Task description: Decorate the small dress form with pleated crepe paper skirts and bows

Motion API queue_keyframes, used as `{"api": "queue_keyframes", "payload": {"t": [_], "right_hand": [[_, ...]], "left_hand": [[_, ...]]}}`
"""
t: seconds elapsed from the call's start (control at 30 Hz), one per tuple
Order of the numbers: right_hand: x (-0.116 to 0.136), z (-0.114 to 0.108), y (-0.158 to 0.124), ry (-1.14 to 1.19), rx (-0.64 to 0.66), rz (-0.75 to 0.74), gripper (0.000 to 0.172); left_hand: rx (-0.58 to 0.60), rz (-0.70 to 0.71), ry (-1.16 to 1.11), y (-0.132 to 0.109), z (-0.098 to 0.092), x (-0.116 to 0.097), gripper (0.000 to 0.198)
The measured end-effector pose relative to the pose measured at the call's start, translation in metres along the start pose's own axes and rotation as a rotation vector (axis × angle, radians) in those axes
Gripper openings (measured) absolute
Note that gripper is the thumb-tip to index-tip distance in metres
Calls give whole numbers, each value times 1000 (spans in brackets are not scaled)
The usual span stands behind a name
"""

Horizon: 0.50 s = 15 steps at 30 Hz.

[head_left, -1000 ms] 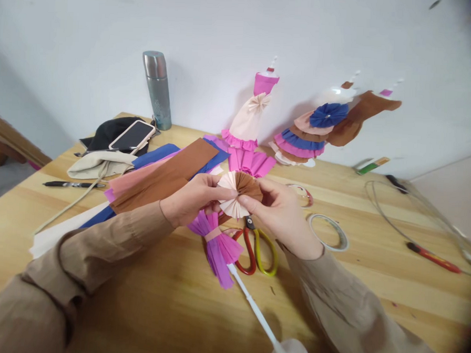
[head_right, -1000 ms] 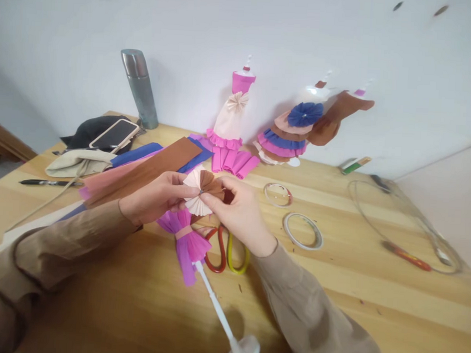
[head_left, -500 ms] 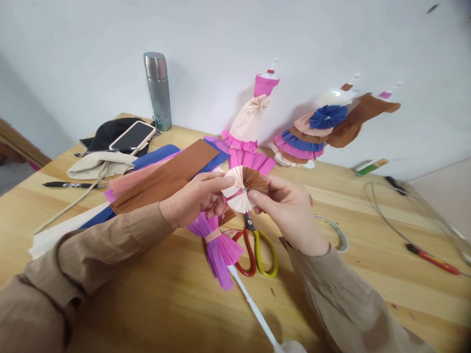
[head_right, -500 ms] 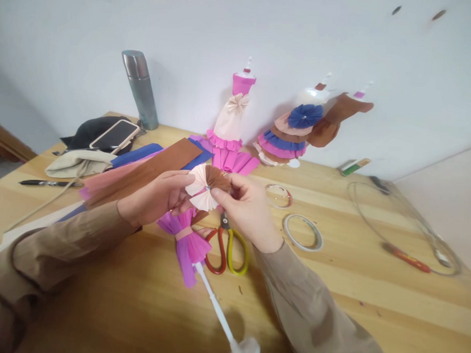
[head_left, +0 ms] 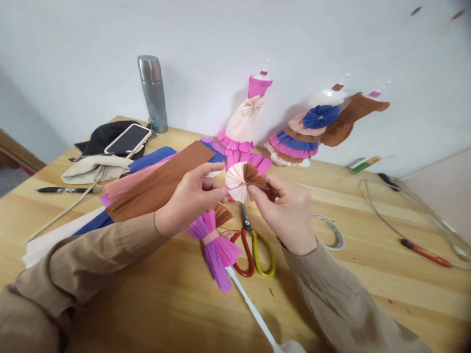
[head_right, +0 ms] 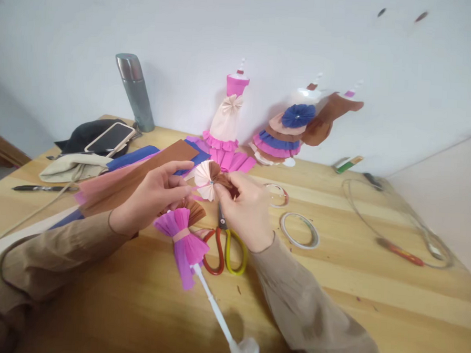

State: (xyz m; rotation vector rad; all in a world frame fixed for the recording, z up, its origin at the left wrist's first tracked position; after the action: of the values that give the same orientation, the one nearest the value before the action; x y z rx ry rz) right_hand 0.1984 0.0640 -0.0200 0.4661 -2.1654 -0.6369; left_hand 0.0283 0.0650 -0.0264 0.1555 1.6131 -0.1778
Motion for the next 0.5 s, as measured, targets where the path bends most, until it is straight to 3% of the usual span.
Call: {"api": "queue_keyframes", "payload": {"t": [0.13, 0.27, 0.37, 0.5], "right_hand": [[6, 3, -4, -122, -58, -156, 18], [8, 6, -6, -113, -113, -171, 18], [3, 9, -8, 16, -126, -56, 15], [-8, 19, -12, 359, -119, 194, 6]], "left_hand": [[-8, 135, 54, 0, 0, 0, 54], [10, 277, 173, -4, 4, 1, 49], [12, 376, 271, -9, 7, 1, 44], [-6, 576, 411, -17, 12, -2, 39]]}}
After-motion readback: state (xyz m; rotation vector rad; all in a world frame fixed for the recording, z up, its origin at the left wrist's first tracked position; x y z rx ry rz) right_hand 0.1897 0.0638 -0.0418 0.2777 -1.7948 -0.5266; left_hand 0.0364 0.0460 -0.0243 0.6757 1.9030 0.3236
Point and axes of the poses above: each hand's wrist, its own y-axis towards the middle knuckle, its own z-axis out of the palm, x = y × z, the point moved 4 cm from there along y, towards the middle knuckle, and after that the axes turned 4 degrees about y, right-handed, at the moved point
